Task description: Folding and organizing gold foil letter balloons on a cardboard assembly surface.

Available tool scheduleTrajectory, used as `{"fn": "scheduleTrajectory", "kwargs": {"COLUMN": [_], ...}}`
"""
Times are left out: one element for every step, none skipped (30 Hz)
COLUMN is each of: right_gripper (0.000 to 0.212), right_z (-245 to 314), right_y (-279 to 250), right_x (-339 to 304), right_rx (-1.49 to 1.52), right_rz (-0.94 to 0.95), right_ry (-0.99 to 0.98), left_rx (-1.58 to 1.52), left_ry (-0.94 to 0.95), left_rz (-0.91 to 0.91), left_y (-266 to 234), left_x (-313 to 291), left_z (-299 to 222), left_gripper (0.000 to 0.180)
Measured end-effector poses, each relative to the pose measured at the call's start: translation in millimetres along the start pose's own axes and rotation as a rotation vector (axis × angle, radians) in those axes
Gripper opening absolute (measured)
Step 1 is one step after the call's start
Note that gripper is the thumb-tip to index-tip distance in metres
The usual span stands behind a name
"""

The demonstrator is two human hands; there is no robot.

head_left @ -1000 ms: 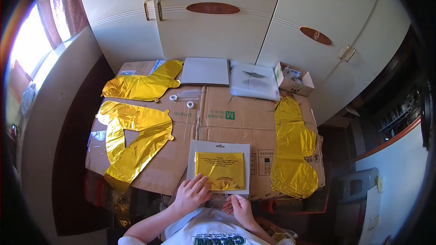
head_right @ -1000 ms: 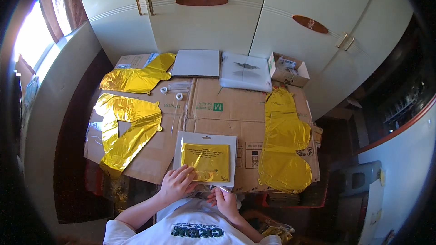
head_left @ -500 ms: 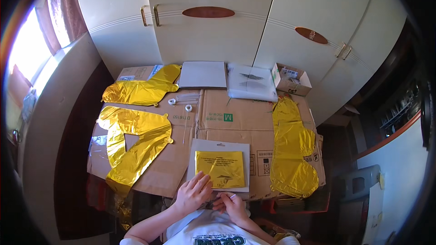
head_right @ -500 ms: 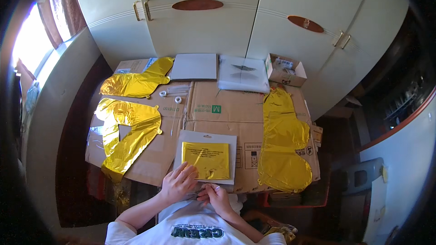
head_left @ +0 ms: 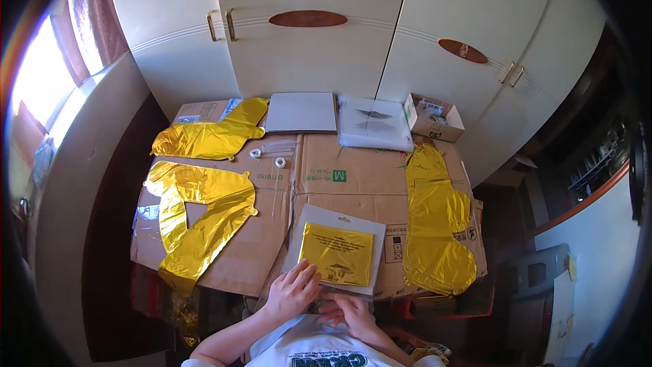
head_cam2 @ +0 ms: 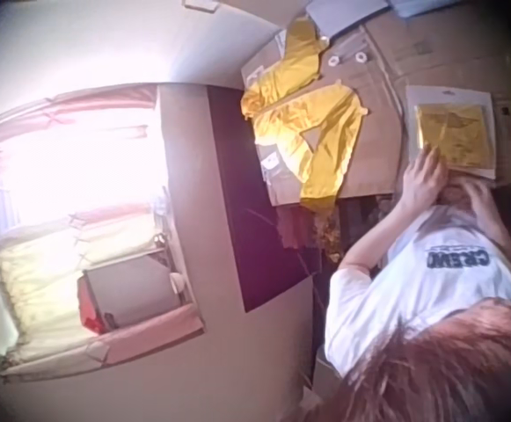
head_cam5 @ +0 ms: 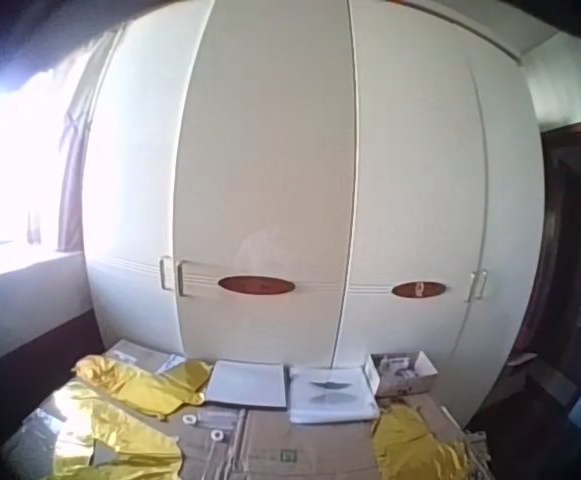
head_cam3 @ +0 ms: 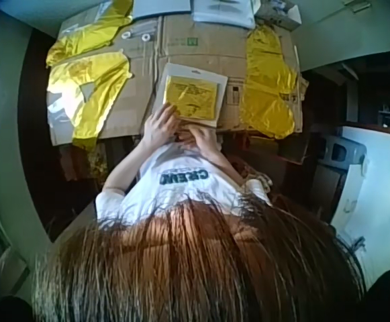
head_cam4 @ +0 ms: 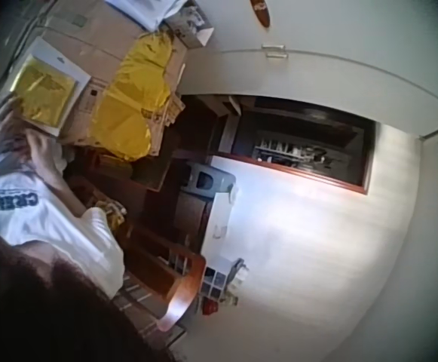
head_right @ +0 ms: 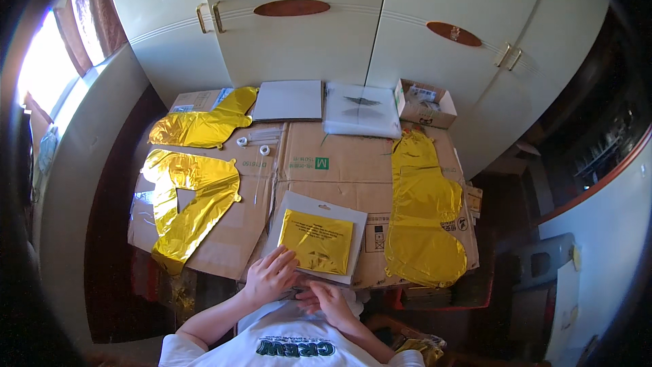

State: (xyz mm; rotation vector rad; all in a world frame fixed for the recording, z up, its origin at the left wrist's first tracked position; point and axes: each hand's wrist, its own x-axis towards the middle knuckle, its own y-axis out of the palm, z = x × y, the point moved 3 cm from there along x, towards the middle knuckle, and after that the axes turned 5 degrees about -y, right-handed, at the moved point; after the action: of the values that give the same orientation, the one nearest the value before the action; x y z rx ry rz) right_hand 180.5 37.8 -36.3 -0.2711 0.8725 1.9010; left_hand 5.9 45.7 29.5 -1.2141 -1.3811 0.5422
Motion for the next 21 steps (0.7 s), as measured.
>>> {"fn": "scheduleTrajectory", "kwargs": {"right_gripper": [0.033, 0.033, 0.034, 0.034, 0.029, 0.024, 0.019, 0.014, 0.01, 0.008, 0.015, 0.015, 0.016, 0.016, 0.019, 0.02, 0.02, 0.02, 0.018, 0.016, 0.014], "right_z": [1, 1, 1, 2, 8, 18, 25, 39, 53, 64, 63, 65, 69, 70, 68, 68, 69, 71, 71, 70, 70], "right_y": [-3, -8, -15, -19, -22, -22, -20, -19, -15, -11, -17, -18, -18, -19, -21, -22, -23, -25, -28, -31, -33], "right_x": [-6, -10, -17, -23, -30, -40, -47, -48, -49, -52, -46, -42, -40, -39, -37, -35, -31, -28, -25, -23, -21], "right_rx": [0.052, 0.021, -0.012, -0.043, -0.182, -0.318, -0.454, -0.683, -0.914, -1.142, -1.245, -1.32, -1.396, -1.471, -1.542, -1.56, -1.578, -1.6, -1.624, -1.648, -1.672], "right_rz": [0.03, 0.05, 0.065, 0.08, 0.07, 0.056, 0.042, -0.073, -0.188, -0.298, -0.391, -0.39, -0.387, -0.381, -0.372, -0.368, -0.364, -0.361, -0.344, -0.325, -0.309], "right_ry": [0.056, 0.082, 0.108, 0.135, 0.024, -0.088, -0.197, -0.427, -0.656, -0.887, -0.993, -1.055, -1.117, -1.179, -1.173, -1.195, -1.219, -1.244, -1.256, -1.269, -1.279], "left_rx": [-0.024, -0.048, -0.077, -0.078, -0.079, -0.083, -0.091, -0.075, -0.059, -0.038, -0.061, -0.08, -0.097, -0.114, -0.094, -0.087, -0.08, -0.075, -0.058, -0.04, -0.024], "left_ry": [-0.005, -0.01, -0.015, -0.011, -0.006, 0.002, -0.003, 0.009, 0.018, 0.023, 0.006, -0.008, -0.023, -0.039, -0.006, -0.003, 0.0, 0.005, 0.024, 0.043, 0.063], "left_rz": [0.008, 0.017, 0.025, 0.029, 0.033, 0.039, 0.073, 0.086, 0.097, 0.109, 0.127, 0.147, 0.168, 0.187, 0.156, 0.134, 0.112, 0.086, 0.07, 0.055, 0.041], "left_y": [0, 0, 1, 0, -1, -2, 2, 2, -1, -3, -4, -4, -5, -5, -9, -9, -8, -7, -6, -6, -5], "left_x": [-1, -2, -2, -1, 1, 3, 1, 2, 3, 3, 0, -1, -1, -1, 2, 2, 1, 2, 2, 2, 2], "left_z": [1, 2, 3, 4, 8, 11, 16, 20, 23, 28, 33, 37, 41, 43, 43, 44, 46, 47, 46, 45, 45], "left_gripper": [0.028, 0.028, 0.028, 0.029, 0.03, 0.03, 0.032, 0.033, 0.033, 0.034, 0.036, 0.037, 0.037, 0.037, 0.035, 0.033, 0.032, 0.031, 0.03, 0.028, 0.027]}}
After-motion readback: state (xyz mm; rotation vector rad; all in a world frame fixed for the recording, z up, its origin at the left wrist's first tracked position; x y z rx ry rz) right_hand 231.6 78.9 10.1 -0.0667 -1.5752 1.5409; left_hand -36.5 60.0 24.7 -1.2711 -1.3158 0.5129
